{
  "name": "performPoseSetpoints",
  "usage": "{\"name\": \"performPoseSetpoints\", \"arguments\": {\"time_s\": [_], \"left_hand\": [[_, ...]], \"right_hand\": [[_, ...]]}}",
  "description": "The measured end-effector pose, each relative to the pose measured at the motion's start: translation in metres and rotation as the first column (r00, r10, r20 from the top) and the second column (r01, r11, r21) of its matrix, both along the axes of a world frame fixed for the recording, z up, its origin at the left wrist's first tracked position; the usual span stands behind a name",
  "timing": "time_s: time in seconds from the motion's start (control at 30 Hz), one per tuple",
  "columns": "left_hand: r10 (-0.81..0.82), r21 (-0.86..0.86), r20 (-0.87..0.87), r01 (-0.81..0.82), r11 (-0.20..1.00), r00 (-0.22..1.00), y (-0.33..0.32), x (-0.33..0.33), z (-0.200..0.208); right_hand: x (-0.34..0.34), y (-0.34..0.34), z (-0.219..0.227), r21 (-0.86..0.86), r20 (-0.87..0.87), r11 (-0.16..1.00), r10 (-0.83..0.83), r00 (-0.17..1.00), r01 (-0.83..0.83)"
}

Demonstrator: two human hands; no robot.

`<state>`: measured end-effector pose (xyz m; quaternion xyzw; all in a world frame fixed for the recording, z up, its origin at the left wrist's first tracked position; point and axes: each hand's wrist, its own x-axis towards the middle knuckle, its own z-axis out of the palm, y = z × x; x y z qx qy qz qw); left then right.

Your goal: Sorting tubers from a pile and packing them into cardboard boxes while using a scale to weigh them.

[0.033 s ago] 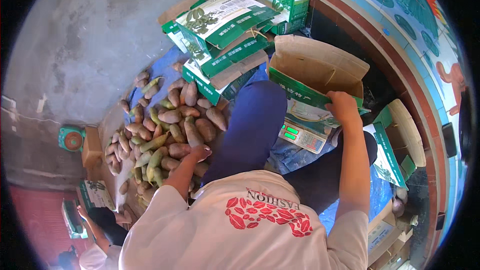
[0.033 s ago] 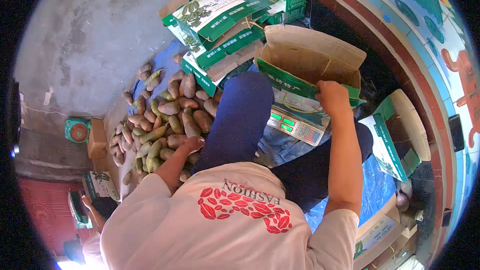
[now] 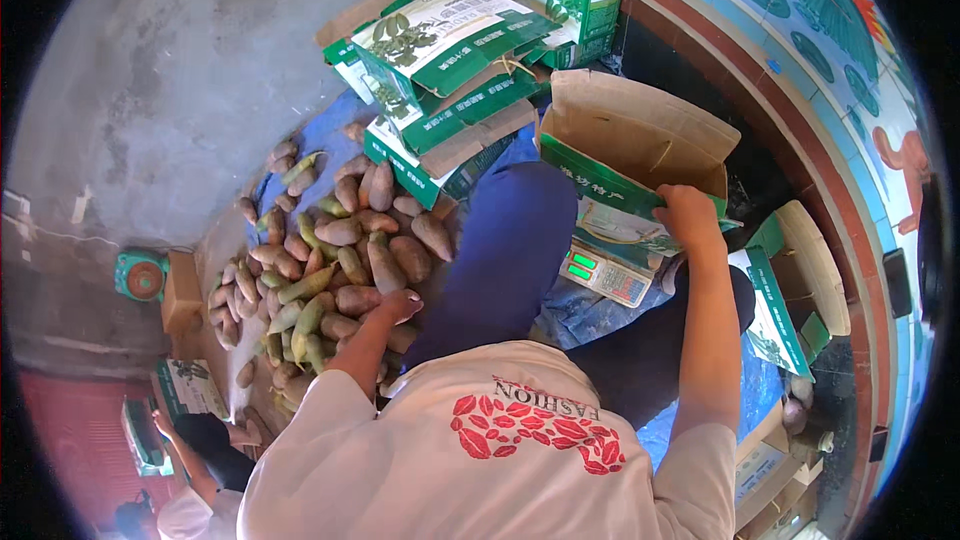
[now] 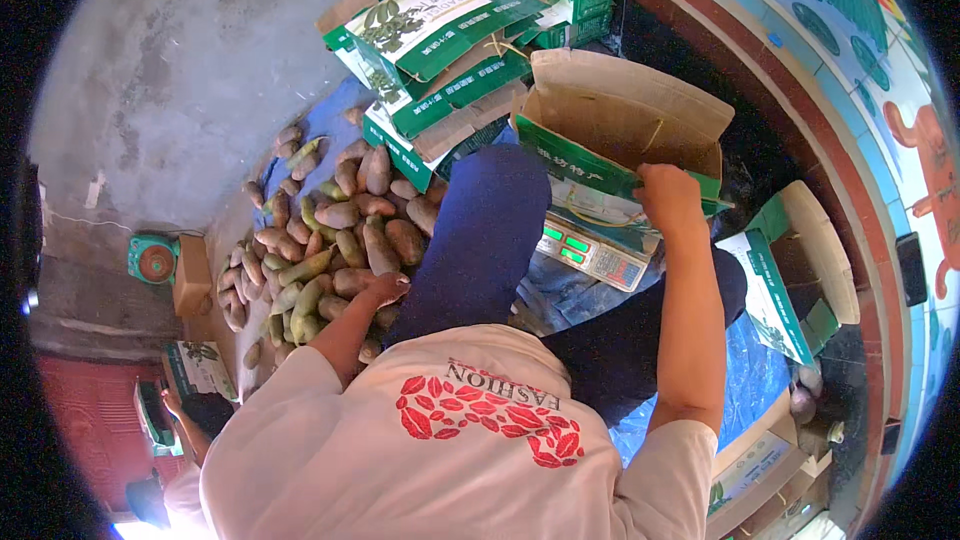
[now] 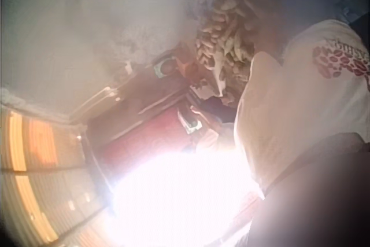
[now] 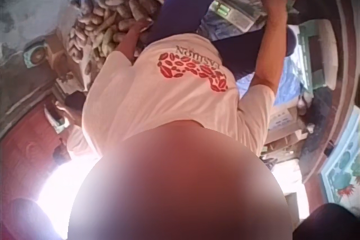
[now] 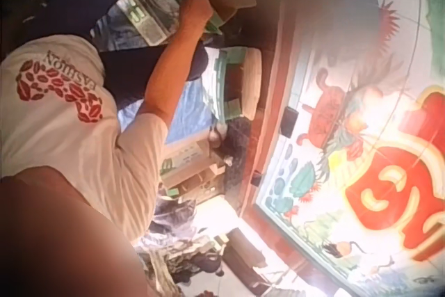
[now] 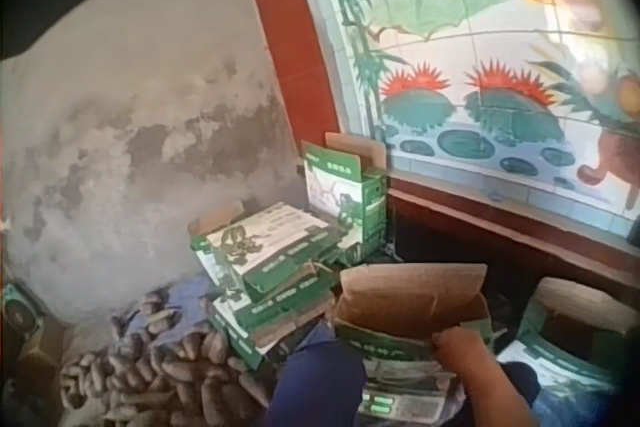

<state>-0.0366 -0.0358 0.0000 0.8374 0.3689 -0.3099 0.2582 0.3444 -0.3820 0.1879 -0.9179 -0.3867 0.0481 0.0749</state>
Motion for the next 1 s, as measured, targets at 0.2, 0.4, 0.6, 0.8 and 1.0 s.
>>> {"name": "performPoseSetpoints", "arguments": {"time_s": [0.2, 0.4, 0.6, 0.8, 1.0], "left_hand": [[0.004, 0.017, 0.059, -0.005, 1.000, 0.998, 0.010, -0.016, -0.048], [0.123, -0.011, 0.074, -0.122, 0.992, 0.990, 0.018, -0.024, -0.069], [-0.003, 0.128, 0.096, -0.009, 0.992, 0.995, 0.062, -0.093, -0.208], [0.118, 0.180, -0.053, -0.107, 0.978, 0.992, 0.025, -0.049, -0.144], [0.423, 0.255, -0.070, -0.394, 0.883, 0.903, 0.016, -0.047, -0.042]], "right_hand": [[0.004, -0.015, -0.005, -0.067, 0.085, 0.998, 0.004, 0.996, 0.002], [0.002, -0.024, 0.004, -0.100, 0.097, 0.995, -0.020, 0.995, 0.029], [0.004, -0.016, 0.002, -0.133, 0.109, 0.990, -0.030, 0.994, 0.044], [-0.002, -0.013, 0.007, -0.207, 0.090, 0.973, -0.088, 0.992, 0.105], [0.000, 0.000, 0.009, -0.213, 0.030, 0.971, -0.106, 0.994, 0.110]]}}
